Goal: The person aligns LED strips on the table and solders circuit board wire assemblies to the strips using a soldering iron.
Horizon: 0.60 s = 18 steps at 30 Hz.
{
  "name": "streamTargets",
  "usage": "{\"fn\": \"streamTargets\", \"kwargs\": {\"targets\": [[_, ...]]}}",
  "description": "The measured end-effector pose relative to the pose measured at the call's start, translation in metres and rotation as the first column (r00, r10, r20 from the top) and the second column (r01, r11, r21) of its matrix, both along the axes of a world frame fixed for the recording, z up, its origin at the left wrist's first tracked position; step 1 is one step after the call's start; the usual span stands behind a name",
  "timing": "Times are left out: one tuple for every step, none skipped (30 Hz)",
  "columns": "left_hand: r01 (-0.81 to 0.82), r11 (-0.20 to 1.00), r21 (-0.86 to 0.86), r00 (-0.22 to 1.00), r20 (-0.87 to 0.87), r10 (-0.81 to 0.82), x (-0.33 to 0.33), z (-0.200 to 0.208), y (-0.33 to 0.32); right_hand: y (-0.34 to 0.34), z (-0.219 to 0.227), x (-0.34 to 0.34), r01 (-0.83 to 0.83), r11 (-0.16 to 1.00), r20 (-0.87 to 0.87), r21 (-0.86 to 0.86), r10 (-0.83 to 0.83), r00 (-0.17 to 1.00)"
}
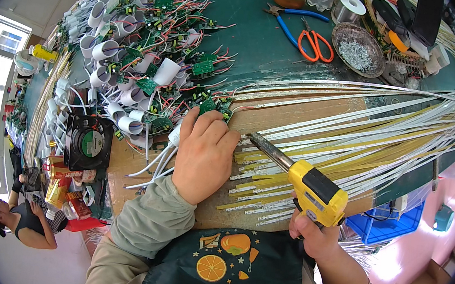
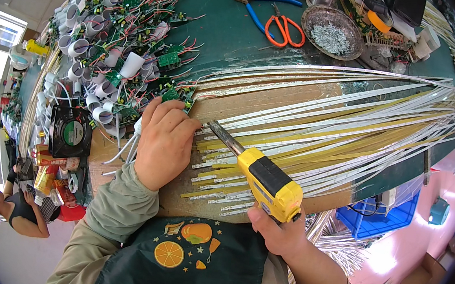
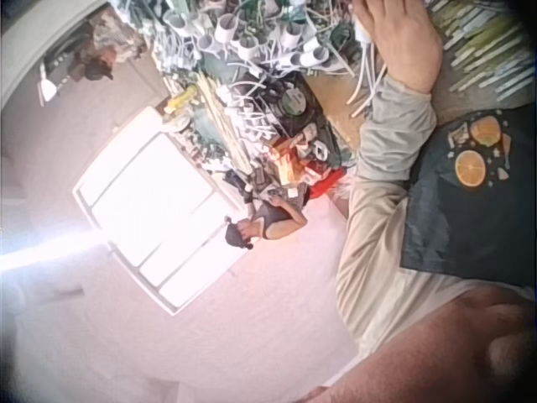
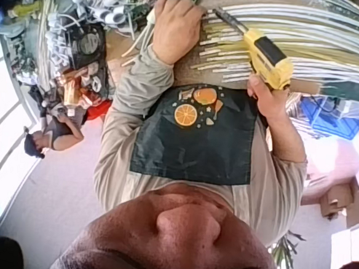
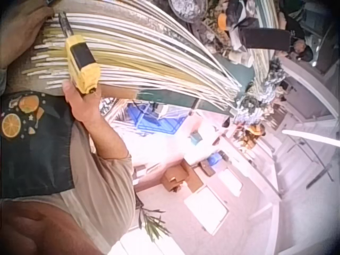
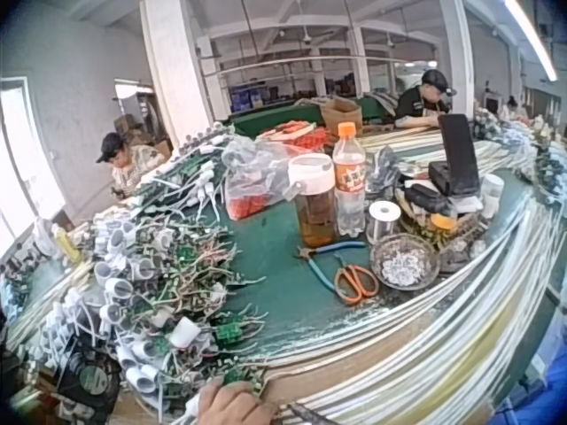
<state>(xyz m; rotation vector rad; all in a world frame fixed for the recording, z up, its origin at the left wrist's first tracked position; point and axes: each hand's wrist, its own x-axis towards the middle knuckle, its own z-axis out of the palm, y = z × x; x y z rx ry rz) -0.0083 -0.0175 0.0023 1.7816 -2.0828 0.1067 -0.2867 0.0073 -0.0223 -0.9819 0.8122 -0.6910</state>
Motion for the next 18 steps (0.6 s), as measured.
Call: {"fn": "streamTargets", "kwargs": {"targets": [[0.001, 1.000, 0.001, 1.000, 0.003, -0.001, 0.000, 0.000, 0.000, 0.000, 0.000, 0.001, 0.000, 1.000, -0.002, 0.000, 0.000, 1.000], [0.001, 1.000, 0.001, 1.000, 0.001, -0.001, 0.000, -0.001, 0.000, 0.001, 0.001, 0.003, 0.010, 1.000, 0.001, -0.008, -0.010, 1.000], [0.000, 1.000, 0.000, 1.000, 0.002, 0.000, 0.001, 0.000, 0.000, 0.001, 0.001, 0.004, 0.019, 1.000, 0.004, -0.016, -0.019, 1.000], [-0.001, 1.000, -0.002, 1.000, 0.004, 0.001, 0.001, 0.000, 0.000, 0.001, 0.002, 0.005, 0.019, 1.000, 0.003, -0.016, -0.019, 1.000], [-0.001, 1.000, -0.002, 1.000, 0.003, 0.001, 0.001, 0.000, 0.000, 0.001, 0.003, 0.005, 0.008, 1.000, -0.018, -0.002, -0.008, 1.000], [0.000, 1.000, 0.001, 1.000, 0.008, 0.000, 0.000, 0.000, 0.000, 0.000, 0.004, 0.006, -0.002, 1.000, -0.038, 0.013, 0.003, 0.999], [0.001, 1.000, 0.005, 1.000, 0.014, -0.001, 0.000, 0.000, 0.000, -0.001, 0.006, 0.007, -0.002, 1.000, -0.038, 0.013, 0.003, 0.999], [0.000, 1.000, 0.005, 1.000, 0.014, 0.000, 0.000, 0.000, 0.000, -0.002, 0.010, 0.009, 0.000, 1.000, -0.040, 0.016, 0.000, 0.999], [0.000, 1.000, 0.004, 1.000, 0.014, 0.000, 0.000, -0.001, 0.000, -0.003, 0.012, 0.010, 0.003, 1.000, -0.042, 0.019, -0.002, 0.999], [0.000, 1.000, 0.003, 1.000, 0.014, 0.000, 0.000, -0.001, 0.000, -0.004, 0.013, 0.011, 0.003, 1.000, -0.043, 0.020, -0.002, 0.999], [0.000, 1.000, 0.003, 1.000, 0.014, 0.000, 0.000, -0.001, 0.000, -0.004, 0.013, 0.011, 0.004, 1.000, -0.057, 0.014, -0.004, 0.998], [-0.001, 1.000, 0.008, 1.000, 0.011, 0.001, 0.000, -0.001, 0.000, -0.004, 0.014, 0.012, 0.006, 1.000, -0.072, 0.009, -0.005, 0.997], [-0.002, 1.000, 0.012, 1.000, 0.008, 0.002, 0.000, -0.001, 0.001, -0.004, 0.014, 0.012, 0.006, 1.000, -0.072, 0.009, -0.005, 0.997], [-0.002, 1.000, 0.012, 1.000, 0.008, 0.002, 0.000, -0.001, 0.001, -0.004, 0.014, 0.013, 0.006, 1.000, -0.076, 0.011, -0.005, 0.997], [-0.002, 1.000, 0.010, 1.000, 0.010, 0.002, 0.001, -0.001, 0.001, -0.004, 0.014, 0.013, 0.007, 1.000, -0.081, 0.013, -0.006, 0.997], [-0.002, 1.000, 0.009, 1.000, 0.012, 0.002, 0.001, -0.001, 0.001, -0.004, 0.013, 0.013, 0.007, 1.000, -0.081, 0.012, -0.006, 0.997], [-0.002, 1.000, 0.008, 1.000, 0.011, 0.002, 0.001, -0.001, 0.001, -0.003, 0.011, 0.012, 0.004, 1.000, -0.080, 0.006, -0.004, 0.997], [-0.001, 1.000, 0.007, 1.000, 0.011, 0.001, 0.001, -0.001, 0.001, -0.002, 0.010, 0.012, 0.002, 1.000, -0.080, 0.000, -0.002, 0.997]]}}
